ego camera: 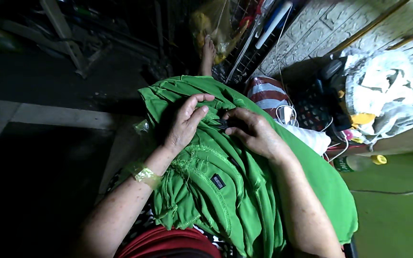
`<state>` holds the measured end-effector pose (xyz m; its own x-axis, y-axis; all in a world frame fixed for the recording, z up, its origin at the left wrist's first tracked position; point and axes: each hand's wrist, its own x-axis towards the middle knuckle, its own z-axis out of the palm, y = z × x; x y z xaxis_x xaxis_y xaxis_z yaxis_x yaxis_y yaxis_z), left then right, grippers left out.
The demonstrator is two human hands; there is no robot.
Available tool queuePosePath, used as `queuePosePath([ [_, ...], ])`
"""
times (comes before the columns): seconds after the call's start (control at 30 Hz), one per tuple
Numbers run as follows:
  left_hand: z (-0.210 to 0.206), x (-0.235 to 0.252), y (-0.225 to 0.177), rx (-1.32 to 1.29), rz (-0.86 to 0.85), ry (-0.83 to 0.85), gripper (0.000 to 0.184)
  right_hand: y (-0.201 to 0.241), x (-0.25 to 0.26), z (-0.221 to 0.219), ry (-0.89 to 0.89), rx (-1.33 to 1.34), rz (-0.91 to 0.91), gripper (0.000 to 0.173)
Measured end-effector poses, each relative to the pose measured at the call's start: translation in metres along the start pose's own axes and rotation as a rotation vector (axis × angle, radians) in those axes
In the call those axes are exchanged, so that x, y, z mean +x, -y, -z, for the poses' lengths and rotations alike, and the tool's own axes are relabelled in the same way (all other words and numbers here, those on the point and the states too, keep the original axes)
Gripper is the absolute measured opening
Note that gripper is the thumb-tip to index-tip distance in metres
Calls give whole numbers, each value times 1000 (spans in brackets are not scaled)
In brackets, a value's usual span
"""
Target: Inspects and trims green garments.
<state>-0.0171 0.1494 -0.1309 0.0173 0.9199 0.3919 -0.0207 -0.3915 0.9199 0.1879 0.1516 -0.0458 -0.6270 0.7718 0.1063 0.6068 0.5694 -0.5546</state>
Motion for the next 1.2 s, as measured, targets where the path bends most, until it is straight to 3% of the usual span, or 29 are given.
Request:
queuePosePath([
  [0.47,1,1,2,34,-7,40,31,-11,10,-16,-78,-26,52,20],
  [0.77,-2,-1,-2,-12,6,38,32,-12,4,-6,-150,355,-65,24],
  [0.9,-3,-1,0,-2,-24,22,29,4,3,-13,-219,165,-41,21],
  [0.97,-3,0,1,8,-36,25,30,-3,10,-23,-276,11,67,16],
  [1.07,-3,-6,-12,33,74,29,30,-1,17,-36,-353,-194,176,8],
  [1.13,-2,-8,-17,75,102,36,28,8,15,-36,-328,-232,110,10],
  [1.2,-1,-3,-6,98,26,27,29,6,14,-28,-299,-57,-14,17],
])
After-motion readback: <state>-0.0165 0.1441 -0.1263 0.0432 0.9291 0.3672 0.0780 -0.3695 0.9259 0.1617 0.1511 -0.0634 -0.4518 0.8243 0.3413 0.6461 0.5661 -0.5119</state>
